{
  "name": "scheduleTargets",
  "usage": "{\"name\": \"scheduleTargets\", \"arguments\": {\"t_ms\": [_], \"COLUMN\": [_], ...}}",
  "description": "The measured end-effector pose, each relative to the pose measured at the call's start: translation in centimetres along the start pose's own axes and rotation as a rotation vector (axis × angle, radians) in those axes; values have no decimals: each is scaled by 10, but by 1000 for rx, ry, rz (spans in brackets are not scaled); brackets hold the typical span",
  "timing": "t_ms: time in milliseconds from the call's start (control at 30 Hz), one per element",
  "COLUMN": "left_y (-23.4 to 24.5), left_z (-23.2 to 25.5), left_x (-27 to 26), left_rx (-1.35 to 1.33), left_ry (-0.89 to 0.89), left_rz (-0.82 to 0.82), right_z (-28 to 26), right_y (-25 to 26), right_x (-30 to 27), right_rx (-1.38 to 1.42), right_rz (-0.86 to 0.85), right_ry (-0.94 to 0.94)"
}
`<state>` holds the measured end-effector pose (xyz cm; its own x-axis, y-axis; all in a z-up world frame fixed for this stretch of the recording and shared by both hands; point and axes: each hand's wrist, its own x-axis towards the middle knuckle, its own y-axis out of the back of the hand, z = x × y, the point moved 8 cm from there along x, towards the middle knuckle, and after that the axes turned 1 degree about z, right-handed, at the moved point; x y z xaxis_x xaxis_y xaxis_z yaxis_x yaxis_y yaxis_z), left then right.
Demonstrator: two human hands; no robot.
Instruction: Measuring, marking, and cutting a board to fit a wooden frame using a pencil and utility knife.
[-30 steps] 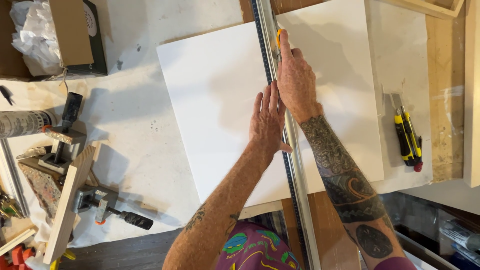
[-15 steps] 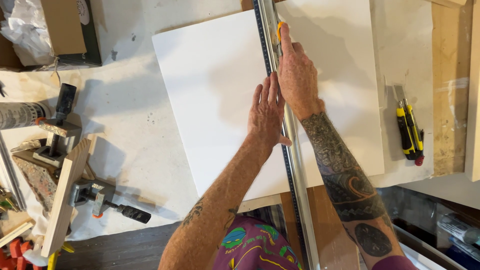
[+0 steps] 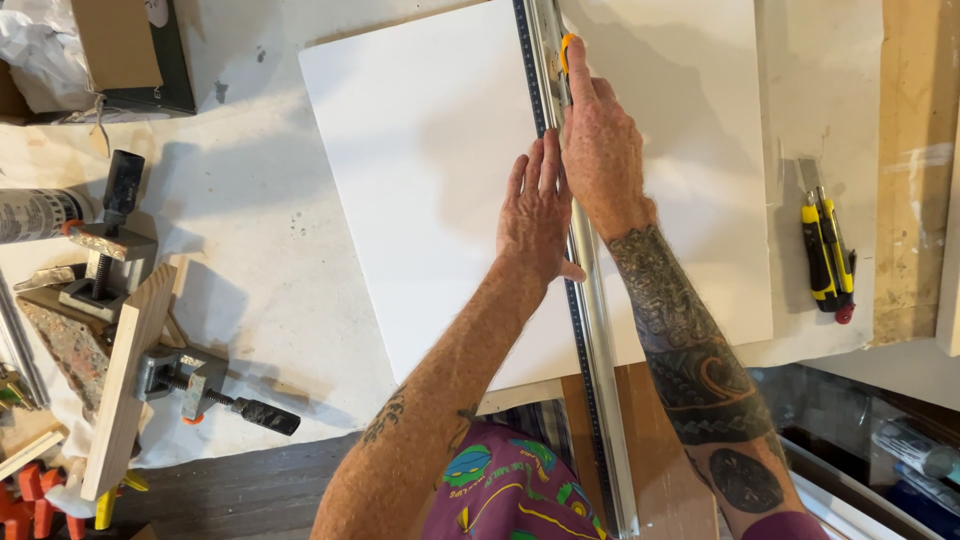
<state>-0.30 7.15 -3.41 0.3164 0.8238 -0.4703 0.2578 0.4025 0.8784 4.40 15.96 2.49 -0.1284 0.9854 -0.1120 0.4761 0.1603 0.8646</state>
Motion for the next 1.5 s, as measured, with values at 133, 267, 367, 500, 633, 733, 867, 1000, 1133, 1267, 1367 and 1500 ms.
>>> {"name": "scheduleTargets", "arguments": {"t_ms": [133,267,367,500,633,733,867,1000,1133,1267,1367,1500], "left_y": [3,6,5,7,4,1,0,6,6,11,8,9], "left_z": [0,-1,-1,-2,-1,0,0,0,-2,-2,-1,0], "left_x": [-1,-2,-3,-4,-2,1,1,2,-1,-3,-3,-4], "left_rx": [6,12,10,18,1,1,-20,-23,-20,-26,57,34], "left_ry": [-1,-13,-11,-12,-13,-6,4,-8,-19,-15,-14,-9], "left_rz": [6,8,7,5,-11,20,47,14,-105,-110,-42,-19], "right_z": [-1,1,3,1,-1,0,1,4,-1,-1,10,18], "right_y": [5,4,2,6,11,13,14,19,26,31,19,18], "right_x": [-9,-15,-19,-28,-39,-47,-61,-83,-106,-121,-139,-162], "right_rx": [3,20,24,7,70,90,88,107,193,268,172,121], "right_rz": [4,-2,8,2,-20,-48,-64,-121,-103,-165,-72,-56], "right_ry": [11,10,34,15,-13,-51,-74,-119,-78,-194,-51,-66]}}
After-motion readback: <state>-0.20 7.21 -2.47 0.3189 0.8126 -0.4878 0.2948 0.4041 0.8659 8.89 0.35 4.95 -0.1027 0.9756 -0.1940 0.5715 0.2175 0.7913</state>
